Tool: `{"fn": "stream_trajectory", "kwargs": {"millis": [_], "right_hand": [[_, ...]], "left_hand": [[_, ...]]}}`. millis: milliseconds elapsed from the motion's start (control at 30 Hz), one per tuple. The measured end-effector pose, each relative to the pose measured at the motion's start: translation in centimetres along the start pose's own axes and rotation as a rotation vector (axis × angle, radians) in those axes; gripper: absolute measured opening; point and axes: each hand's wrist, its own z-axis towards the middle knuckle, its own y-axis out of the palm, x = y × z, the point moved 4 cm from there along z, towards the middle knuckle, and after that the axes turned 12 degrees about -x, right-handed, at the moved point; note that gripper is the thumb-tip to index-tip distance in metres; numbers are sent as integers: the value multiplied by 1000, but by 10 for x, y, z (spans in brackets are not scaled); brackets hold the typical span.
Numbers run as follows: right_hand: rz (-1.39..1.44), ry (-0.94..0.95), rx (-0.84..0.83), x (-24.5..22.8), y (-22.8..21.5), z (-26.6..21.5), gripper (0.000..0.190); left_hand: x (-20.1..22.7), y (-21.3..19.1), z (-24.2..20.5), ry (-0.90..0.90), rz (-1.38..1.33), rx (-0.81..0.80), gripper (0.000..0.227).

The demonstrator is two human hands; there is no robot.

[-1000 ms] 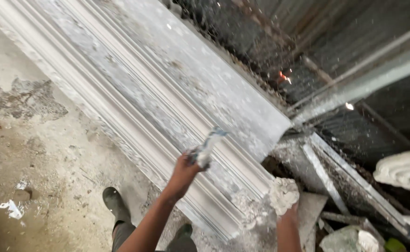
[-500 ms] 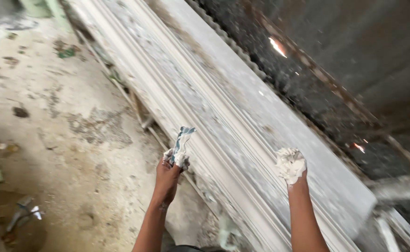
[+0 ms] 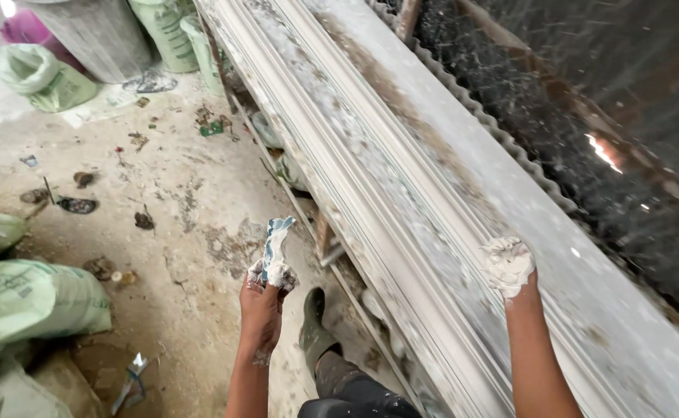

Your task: Applying and smoothing plaster onto a decorative architectural mold.

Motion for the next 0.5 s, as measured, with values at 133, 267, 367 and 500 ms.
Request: {"fn": "stream_trajectory", "kwargs": {"millis": [133,267,367,500], "right_hand": [[129,38,-90,48,1,127,14],[23,153,-576,89,-10,277,33],[321,54,-108,139,88,377,36],[175,138,-250,199,186,507,44]], "left_hand": [[13,-36,136,0,-4,-59,31],[52,-40,288,-188,2,45,36],[83,-29,379,26,-24,-68,30],[115,-15,499,20,-81,-104,33]]}}
